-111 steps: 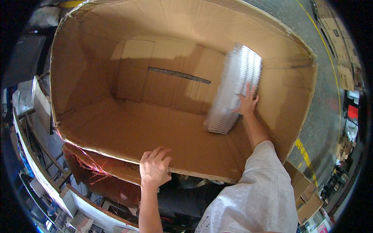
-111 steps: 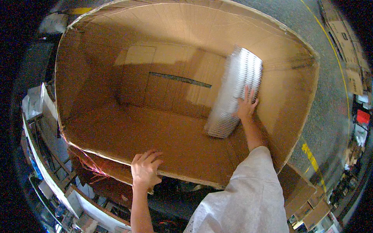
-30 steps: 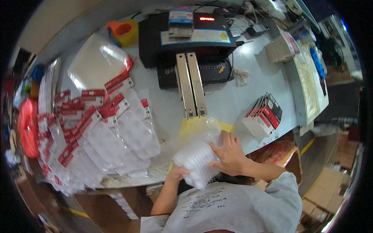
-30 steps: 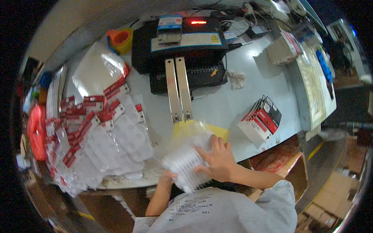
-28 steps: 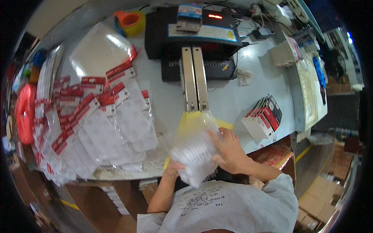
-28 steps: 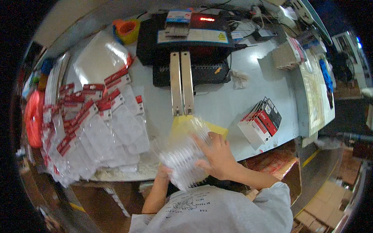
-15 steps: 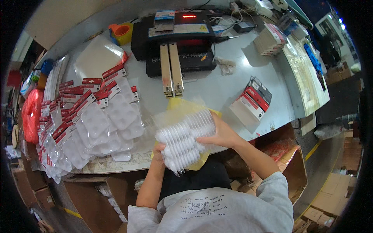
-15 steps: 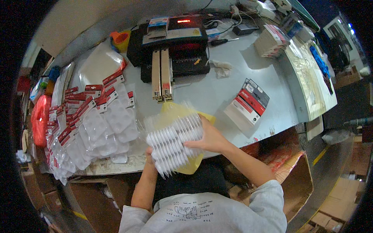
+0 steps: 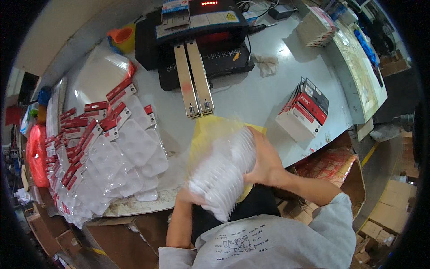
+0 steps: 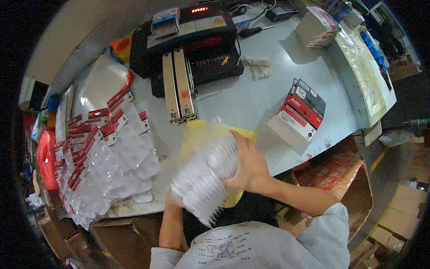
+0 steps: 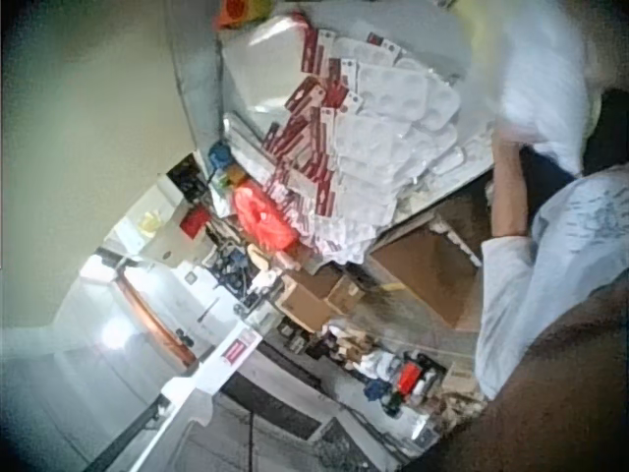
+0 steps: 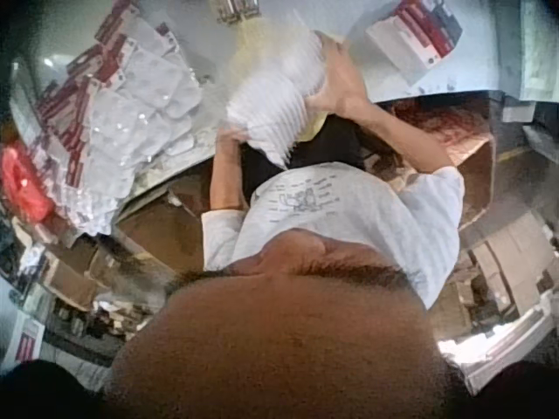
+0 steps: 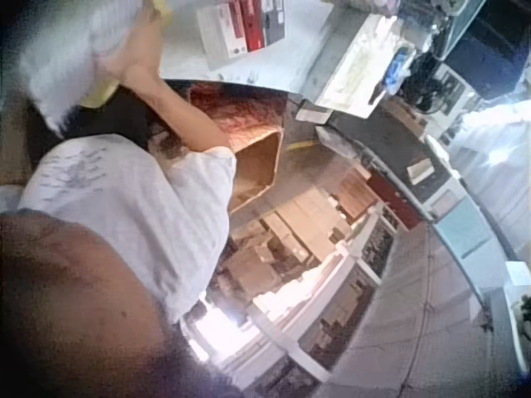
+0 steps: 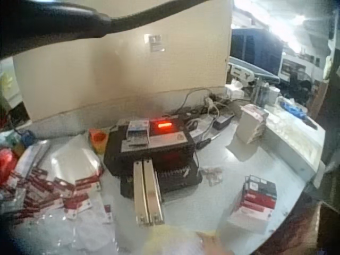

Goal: The person places white plastic mixing palettes into clear plastic bags and seals them with red Artix labels using a heat-sealing machine. The person stacks the finished packages on the table and briefly places a stack into a cardboard box.

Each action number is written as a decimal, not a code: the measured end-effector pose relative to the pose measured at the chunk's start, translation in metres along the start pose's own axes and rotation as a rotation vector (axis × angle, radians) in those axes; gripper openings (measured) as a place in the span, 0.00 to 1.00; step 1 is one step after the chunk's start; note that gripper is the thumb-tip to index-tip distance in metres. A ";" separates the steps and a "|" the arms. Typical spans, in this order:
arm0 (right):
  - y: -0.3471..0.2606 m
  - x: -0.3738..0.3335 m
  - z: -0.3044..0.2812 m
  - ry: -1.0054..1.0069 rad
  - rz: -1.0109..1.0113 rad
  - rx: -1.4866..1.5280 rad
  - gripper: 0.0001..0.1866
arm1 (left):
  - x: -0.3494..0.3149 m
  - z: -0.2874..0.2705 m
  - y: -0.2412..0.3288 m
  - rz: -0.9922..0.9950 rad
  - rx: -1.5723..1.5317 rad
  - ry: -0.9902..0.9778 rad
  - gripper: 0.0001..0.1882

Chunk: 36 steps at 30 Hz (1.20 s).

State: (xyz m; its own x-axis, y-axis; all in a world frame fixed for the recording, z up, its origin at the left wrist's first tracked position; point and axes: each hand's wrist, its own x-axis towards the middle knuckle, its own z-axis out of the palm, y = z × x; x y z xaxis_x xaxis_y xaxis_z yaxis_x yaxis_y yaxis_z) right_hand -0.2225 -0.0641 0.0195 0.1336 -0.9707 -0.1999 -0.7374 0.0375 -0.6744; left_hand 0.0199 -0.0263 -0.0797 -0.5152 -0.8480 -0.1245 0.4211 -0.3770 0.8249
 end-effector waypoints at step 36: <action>0.038 -0.054 0.006 -0.048 0.244 1.211 0.42 | -0.014 0.079 0.051 0.220 0.248 0.783 0.43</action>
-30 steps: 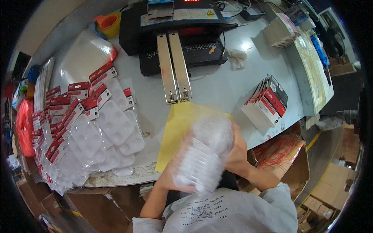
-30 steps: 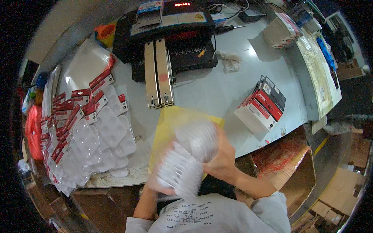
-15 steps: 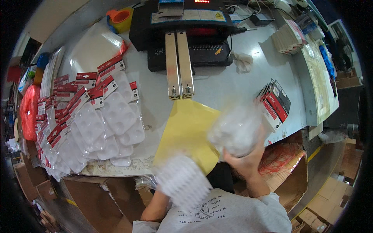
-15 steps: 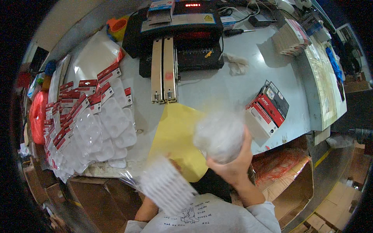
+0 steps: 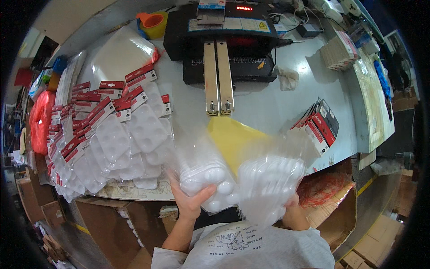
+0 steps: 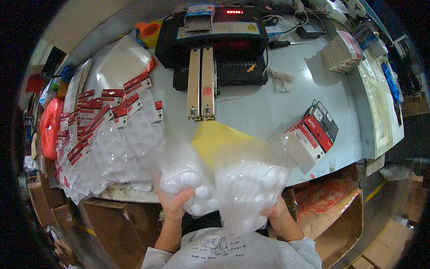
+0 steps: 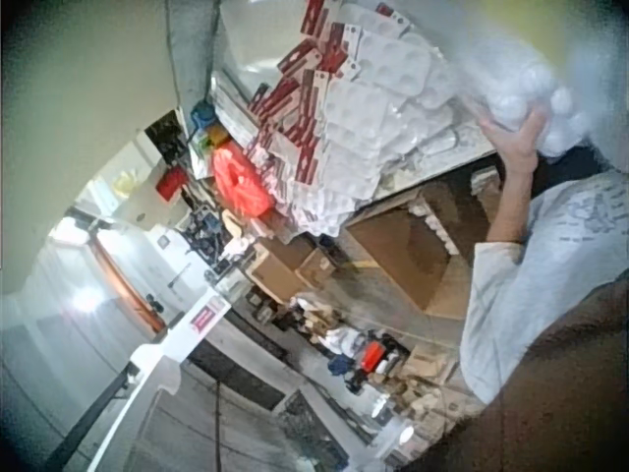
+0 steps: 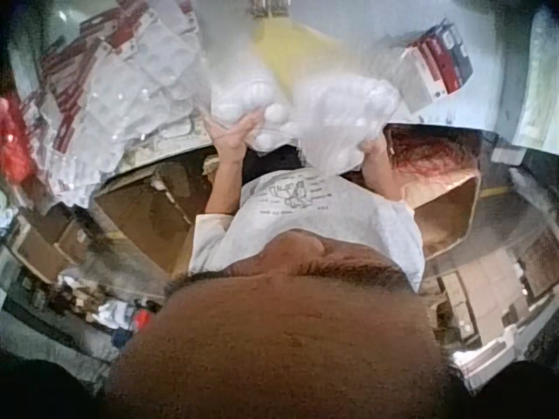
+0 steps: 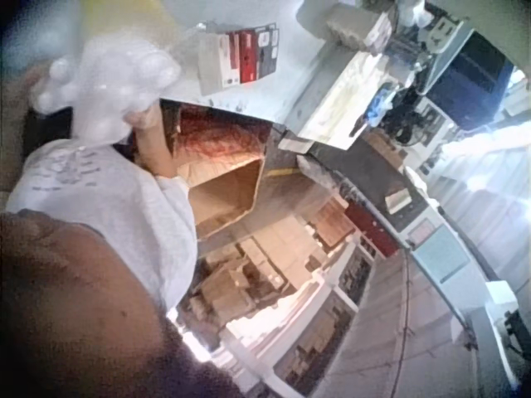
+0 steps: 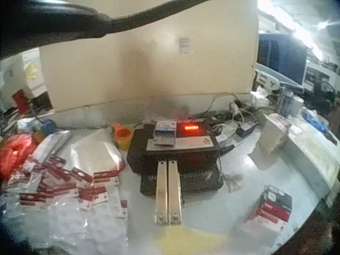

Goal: The person places white plastic mixing palettes into clear plastic bags and seals them with red Artix labels using a heat-sealing machine. The person stacks the finished packages on the table and briefly places a stack into a cardboard box.

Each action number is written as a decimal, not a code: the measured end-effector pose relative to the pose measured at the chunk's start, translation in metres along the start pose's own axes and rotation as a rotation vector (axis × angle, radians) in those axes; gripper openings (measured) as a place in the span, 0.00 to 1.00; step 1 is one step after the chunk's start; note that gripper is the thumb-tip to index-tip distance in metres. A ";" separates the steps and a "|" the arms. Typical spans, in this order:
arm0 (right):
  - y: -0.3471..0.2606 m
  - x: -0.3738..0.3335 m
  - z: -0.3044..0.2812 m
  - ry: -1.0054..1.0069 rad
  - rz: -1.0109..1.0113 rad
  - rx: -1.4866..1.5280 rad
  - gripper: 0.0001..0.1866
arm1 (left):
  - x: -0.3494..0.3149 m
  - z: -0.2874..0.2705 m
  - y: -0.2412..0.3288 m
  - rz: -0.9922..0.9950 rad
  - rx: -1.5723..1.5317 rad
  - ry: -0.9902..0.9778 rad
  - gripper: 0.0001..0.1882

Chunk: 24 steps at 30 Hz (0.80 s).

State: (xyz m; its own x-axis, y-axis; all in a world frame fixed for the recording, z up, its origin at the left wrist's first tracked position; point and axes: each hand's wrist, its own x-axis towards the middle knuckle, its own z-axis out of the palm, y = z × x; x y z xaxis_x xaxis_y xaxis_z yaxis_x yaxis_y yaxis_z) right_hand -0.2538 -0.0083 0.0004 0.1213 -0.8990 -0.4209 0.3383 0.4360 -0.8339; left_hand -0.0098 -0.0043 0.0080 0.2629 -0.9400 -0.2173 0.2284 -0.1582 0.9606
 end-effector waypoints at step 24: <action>0.003 -0.039 -0.013 0.208 0.034 0.075 0.45 | -0.033 0.010 -0.025 0.425 0.549 0.119 0.63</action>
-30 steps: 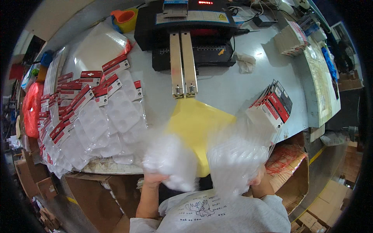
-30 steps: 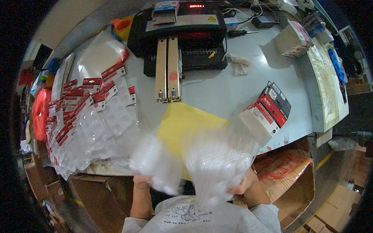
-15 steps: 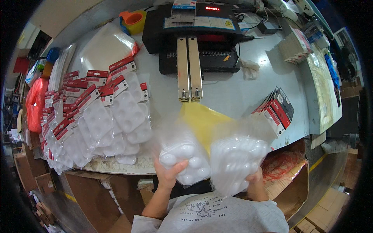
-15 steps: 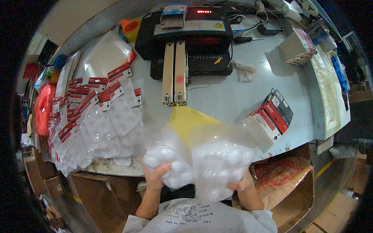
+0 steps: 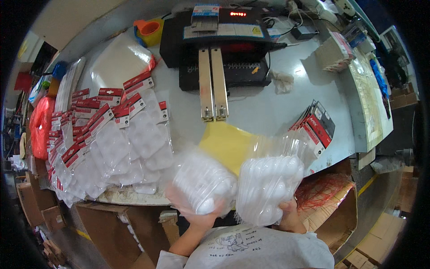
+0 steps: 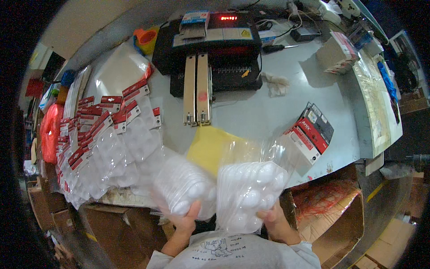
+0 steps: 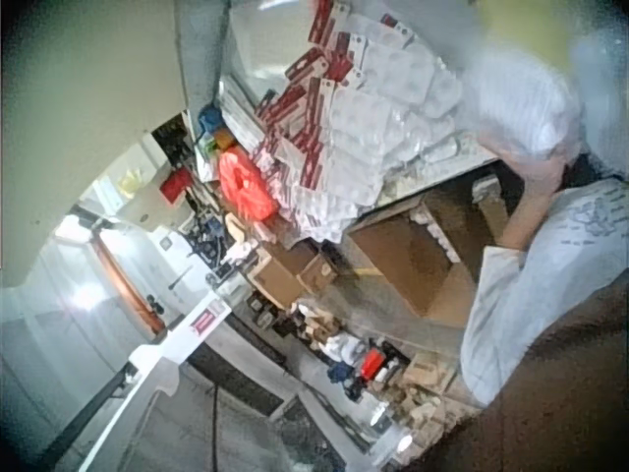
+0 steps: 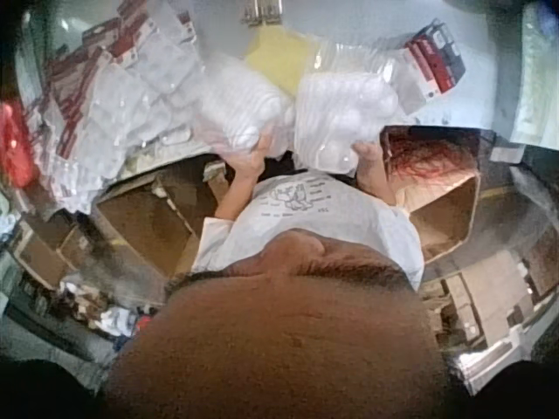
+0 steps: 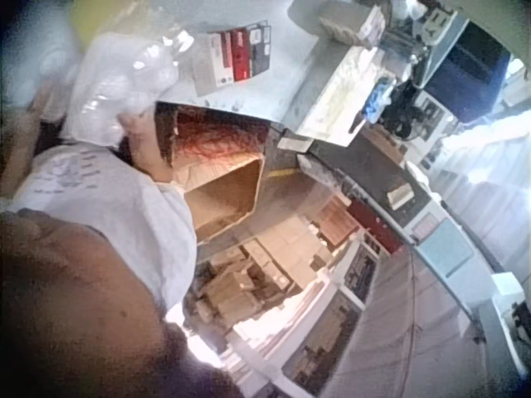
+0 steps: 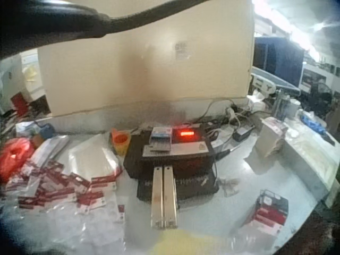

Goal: The person places white plastic mixing palettes into clear plastic bags and seals them with red Artix labels using a heat-sealing machine. The person stacks the finished packages on the table and briefly places a stack into a cardboard box.

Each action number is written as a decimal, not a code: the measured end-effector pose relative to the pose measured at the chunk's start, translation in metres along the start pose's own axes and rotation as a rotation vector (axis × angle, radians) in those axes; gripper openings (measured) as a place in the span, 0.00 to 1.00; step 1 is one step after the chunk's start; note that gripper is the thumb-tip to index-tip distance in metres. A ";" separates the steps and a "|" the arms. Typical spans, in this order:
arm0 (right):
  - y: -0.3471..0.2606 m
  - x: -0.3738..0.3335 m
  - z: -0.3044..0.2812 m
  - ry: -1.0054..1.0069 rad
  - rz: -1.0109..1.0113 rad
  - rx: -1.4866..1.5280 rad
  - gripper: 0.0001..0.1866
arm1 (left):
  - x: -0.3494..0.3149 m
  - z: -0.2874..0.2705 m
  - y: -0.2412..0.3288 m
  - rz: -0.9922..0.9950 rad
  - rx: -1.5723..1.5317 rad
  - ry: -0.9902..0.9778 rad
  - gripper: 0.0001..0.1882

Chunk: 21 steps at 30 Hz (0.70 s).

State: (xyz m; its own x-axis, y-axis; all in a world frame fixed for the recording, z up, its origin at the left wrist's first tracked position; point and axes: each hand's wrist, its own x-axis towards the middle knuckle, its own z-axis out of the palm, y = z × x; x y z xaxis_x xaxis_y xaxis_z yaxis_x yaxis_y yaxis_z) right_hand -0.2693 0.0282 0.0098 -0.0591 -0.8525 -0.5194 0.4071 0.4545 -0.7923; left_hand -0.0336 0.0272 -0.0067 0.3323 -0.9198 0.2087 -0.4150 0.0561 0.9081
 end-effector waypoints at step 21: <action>0.024 -0.015 -0.005 0.011 0.158 -0.041 0.46 | 0.067 -0.061 0.008 0.177 -0.362 -0.712 0.58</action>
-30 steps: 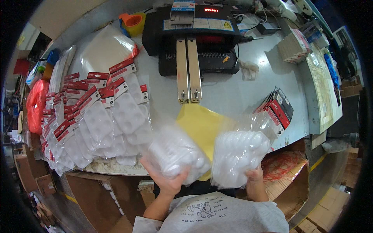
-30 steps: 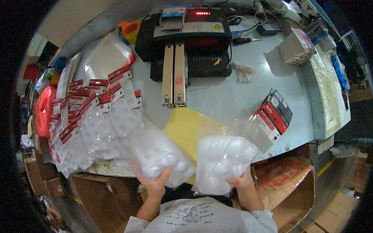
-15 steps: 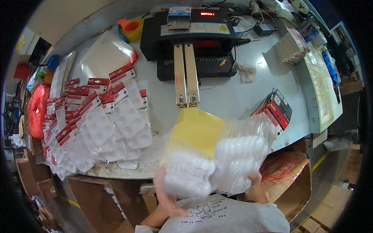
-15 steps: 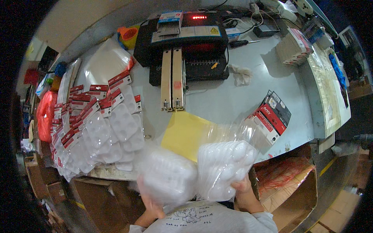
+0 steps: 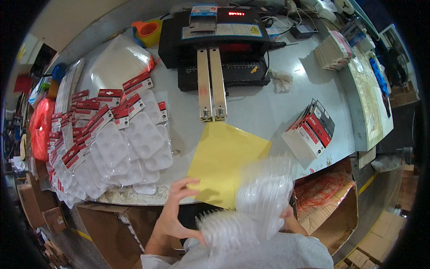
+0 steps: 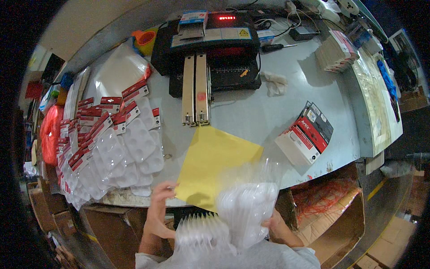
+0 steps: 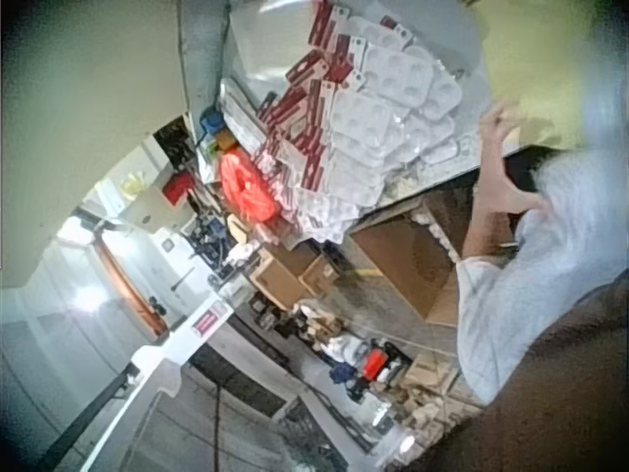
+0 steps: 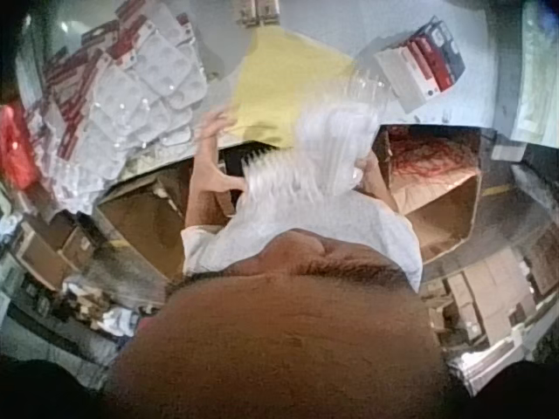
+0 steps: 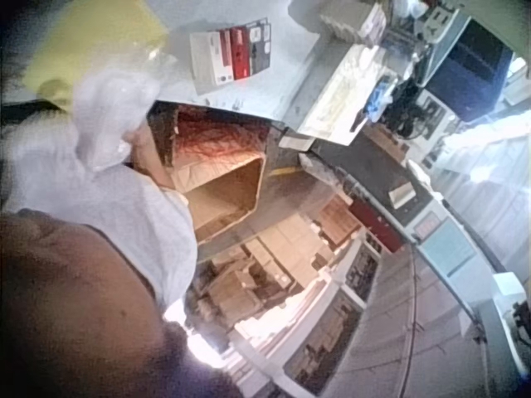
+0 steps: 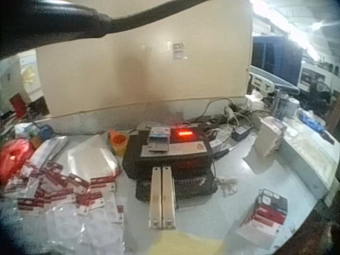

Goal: The person places white plastic mixing palettes into clear plastic bags and seals them with red Artix labels using a heat-sealing machine. The person stacks the finished packages on the table and briefly places a stack into a cardboard box.

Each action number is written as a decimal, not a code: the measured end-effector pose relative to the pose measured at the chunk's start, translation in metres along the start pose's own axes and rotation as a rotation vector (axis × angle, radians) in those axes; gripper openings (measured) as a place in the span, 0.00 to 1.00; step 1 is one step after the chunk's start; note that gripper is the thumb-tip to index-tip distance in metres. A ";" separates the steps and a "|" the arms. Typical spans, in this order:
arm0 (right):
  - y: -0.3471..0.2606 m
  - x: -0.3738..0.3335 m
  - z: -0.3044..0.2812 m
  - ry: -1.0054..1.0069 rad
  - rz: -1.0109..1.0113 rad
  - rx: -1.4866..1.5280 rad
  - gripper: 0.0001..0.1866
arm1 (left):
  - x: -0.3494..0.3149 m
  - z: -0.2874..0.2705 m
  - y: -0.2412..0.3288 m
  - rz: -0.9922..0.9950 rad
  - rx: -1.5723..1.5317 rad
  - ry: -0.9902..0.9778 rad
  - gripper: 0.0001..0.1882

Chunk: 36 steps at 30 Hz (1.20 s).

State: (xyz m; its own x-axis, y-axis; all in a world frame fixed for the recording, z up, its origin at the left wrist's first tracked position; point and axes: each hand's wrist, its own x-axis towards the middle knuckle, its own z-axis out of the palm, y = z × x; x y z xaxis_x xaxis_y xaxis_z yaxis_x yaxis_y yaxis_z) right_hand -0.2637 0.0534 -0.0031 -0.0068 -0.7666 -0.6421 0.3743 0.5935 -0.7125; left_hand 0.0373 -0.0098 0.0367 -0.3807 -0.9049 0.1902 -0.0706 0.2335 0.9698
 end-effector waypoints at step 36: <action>-0.085 0.015 0.026 0.326 -0.758 -0.864 0.50 | -0.006 0.046 0.049 -0.296 0.750 0.344 0.43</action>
State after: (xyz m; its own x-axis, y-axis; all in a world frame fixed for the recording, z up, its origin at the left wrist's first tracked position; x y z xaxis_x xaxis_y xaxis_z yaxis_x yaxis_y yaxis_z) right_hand -0.2715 -0.0150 0.0556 -0.2384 -0.9685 0.0719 -0.5736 0.0807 -0.8152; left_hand -0.0067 0.0232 0.0762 0.0395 -0.9942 0.0996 -0.7564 0.0354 0.6532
